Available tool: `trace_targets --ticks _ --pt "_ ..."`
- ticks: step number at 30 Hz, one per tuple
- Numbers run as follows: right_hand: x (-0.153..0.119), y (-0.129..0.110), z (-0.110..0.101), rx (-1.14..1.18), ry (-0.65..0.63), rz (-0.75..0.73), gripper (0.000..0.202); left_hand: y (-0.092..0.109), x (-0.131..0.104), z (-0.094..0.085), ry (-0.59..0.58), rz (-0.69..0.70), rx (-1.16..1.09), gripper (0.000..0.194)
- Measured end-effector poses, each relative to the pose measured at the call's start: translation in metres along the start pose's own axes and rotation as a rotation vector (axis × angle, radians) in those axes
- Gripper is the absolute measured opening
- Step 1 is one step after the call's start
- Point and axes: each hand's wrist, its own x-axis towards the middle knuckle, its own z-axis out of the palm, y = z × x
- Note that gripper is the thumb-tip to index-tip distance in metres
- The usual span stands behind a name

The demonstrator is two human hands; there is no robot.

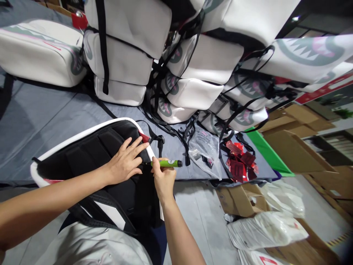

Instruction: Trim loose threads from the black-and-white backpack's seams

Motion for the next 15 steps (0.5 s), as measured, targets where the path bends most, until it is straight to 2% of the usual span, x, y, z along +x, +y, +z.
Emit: trace_targets --ticks 7,11,15 --pt "-0.001 -0.001 0.003 -0.025 0.044 -0.064 0.034 0.001 -0.002 0.0 -0.015 -0.011 0.007 0.017" --pt "-0.002 0.0 0.006 0.001 0.028 -0.095 0.031 0.003 -0.004 0.0 -0.006 -0.016 0.031 0.014" --pt "0.001 0.0 0.004 0.012 0.024 -0.101 0.029 -0.001 0.003 -0.01 -0.077 0.023 0.094 0.013"
